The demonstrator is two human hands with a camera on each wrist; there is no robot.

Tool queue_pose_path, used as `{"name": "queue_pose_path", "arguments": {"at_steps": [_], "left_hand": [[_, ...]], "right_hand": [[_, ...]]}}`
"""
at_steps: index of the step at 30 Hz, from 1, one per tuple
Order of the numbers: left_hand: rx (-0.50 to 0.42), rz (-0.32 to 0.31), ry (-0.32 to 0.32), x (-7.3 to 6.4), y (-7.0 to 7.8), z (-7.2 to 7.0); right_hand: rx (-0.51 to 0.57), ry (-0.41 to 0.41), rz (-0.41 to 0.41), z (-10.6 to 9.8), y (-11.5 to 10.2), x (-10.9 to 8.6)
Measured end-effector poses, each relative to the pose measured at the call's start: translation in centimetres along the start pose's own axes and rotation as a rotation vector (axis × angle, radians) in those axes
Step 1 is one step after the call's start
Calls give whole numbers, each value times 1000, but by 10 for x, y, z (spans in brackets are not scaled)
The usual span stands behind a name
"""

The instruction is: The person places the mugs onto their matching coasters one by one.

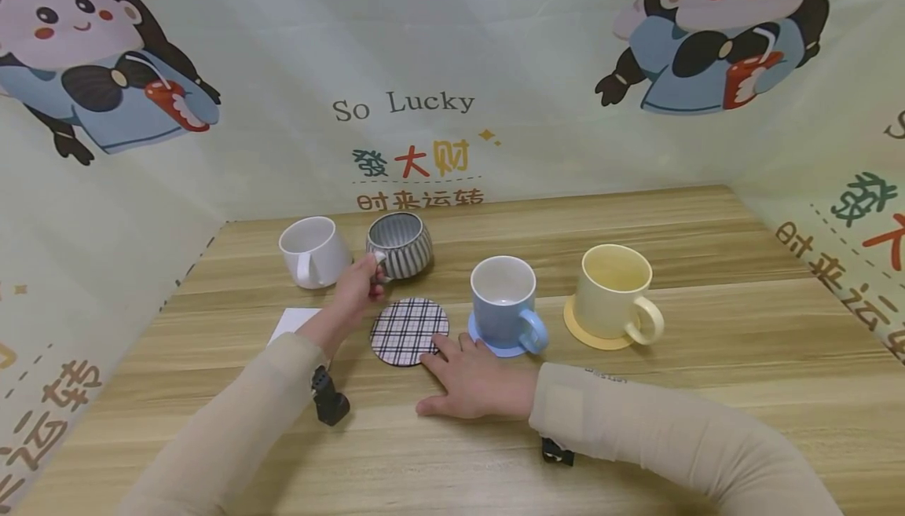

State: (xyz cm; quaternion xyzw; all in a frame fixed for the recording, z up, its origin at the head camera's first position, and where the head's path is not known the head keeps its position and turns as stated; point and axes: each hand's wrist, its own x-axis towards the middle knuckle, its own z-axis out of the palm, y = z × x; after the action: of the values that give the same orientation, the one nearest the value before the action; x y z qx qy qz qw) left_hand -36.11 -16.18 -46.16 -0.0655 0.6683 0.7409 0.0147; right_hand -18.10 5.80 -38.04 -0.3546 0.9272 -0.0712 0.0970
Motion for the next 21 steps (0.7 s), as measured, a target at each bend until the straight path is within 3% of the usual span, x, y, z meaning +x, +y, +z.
{"name": "queue_pose_path", "arguments": {"at_steps": [3,7,8,10,14,15,18,21], "left_hand": [[10,43,-27,5,-6,-8],[38,20,-23,-18,12,-2],[25,43,-50,-21,13,-3],[52,-2,-30,-46,35,7],[90,-31,-41,-86,67,20],[114,-67,-16,-99,77,26],[109,-76,-42,-113,87,28],[100,-83,-61,-118,88,27]], "right_hand": [[14,-2,3,0,0,0],[26,0,4,0,0,-1],[26,2,3,0,0,-1],[25,10,1,0,0,-1],[23,24,2,0,1,-1],[24,27,3,0,1,-1],[32,25,9,1,1,0],[41,21,10,0,1,-1]]}}
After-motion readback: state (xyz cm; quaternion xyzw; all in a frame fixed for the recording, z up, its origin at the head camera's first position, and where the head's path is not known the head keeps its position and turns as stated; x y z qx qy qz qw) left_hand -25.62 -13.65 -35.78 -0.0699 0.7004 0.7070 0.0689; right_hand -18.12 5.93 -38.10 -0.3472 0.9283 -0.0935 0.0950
